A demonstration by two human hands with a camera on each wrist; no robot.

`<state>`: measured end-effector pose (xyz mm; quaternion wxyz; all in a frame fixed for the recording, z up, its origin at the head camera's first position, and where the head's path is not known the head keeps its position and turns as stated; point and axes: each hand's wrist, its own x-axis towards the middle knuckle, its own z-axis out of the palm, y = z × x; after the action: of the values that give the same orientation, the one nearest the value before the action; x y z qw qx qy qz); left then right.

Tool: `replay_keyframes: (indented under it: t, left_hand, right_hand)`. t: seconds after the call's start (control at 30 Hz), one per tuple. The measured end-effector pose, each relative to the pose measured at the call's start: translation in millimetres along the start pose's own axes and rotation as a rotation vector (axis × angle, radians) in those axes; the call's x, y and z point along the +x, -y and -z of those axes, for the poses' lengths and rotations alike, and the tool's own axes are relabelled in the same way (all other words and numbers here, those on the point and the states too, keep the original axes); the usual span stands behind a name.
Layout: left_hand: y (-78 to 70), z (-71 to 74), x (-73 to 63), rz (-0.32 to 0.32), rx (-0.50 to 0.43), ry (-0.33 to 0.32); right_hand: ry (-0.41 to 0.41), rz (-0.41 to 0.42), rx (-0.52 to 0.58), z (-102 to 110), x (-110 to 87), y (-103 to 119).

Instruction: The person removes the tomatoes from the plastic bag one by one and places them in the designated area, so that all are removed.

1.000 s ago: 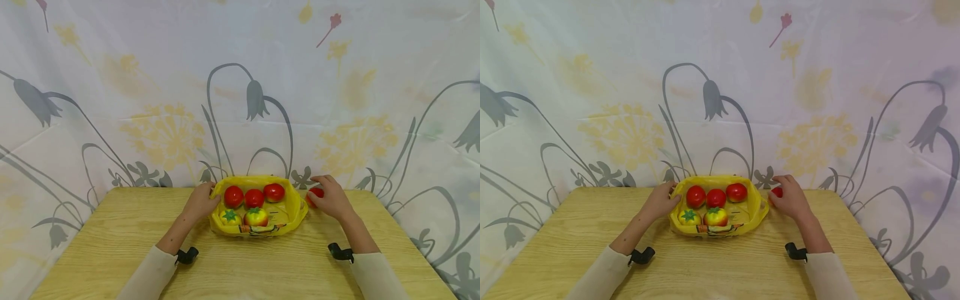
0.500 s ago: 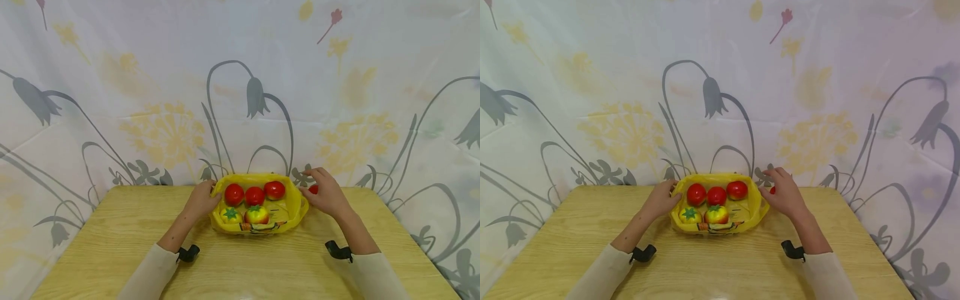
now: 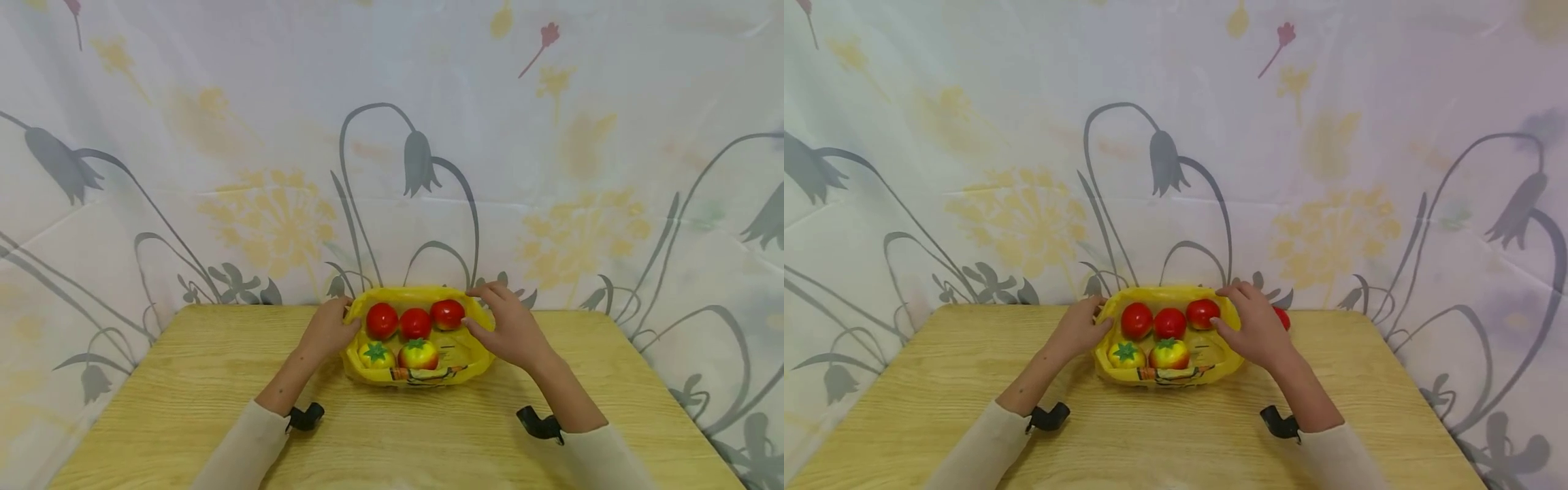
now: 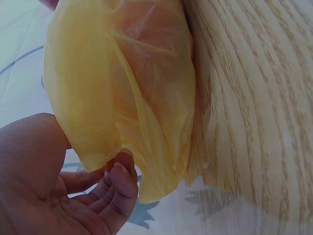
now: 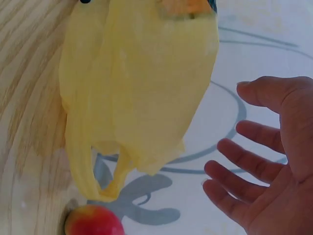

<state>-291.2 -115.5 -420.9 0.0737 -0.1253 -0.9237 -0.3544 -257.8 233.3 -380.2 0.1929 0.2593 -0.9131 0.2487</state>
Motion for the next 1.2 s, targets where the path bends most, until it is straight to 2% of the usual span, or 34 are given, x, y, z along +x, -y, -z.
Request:
replay_keyframes:
  t: [0.27, 0.43, 0.73, 1.03, 1.2]
  left_hand:
    - [0.8, -1.0, 0.8, -0.013, 0.007, -0.002]
    - [0.7, -2.6, 2.3, -0.007, -0.001, 0.001]
    - [0.3, -0.6, -0.4, 0.0, 0.001, 0.004]
    - [1.9, -0.3, -0.8, -0.002, 0.01, 0.015]
    - [1.9, -0.7, 0.6, -0.007, 0.008, 0.012]
  right_hand:
    - [0.014, 0.057, -0.021, -7, 1.2, 12]
    - [0.048, 0.062, -0.012, -10, 0.8, 23]
    - [0.089, 0.111, -0.007, -30, -2.9, 36]
    - [0.18, 0.084, -0.023, -43, -5.9, 43]
    - [0.198, 0.104, -0.029, -46, -6.2, 45]
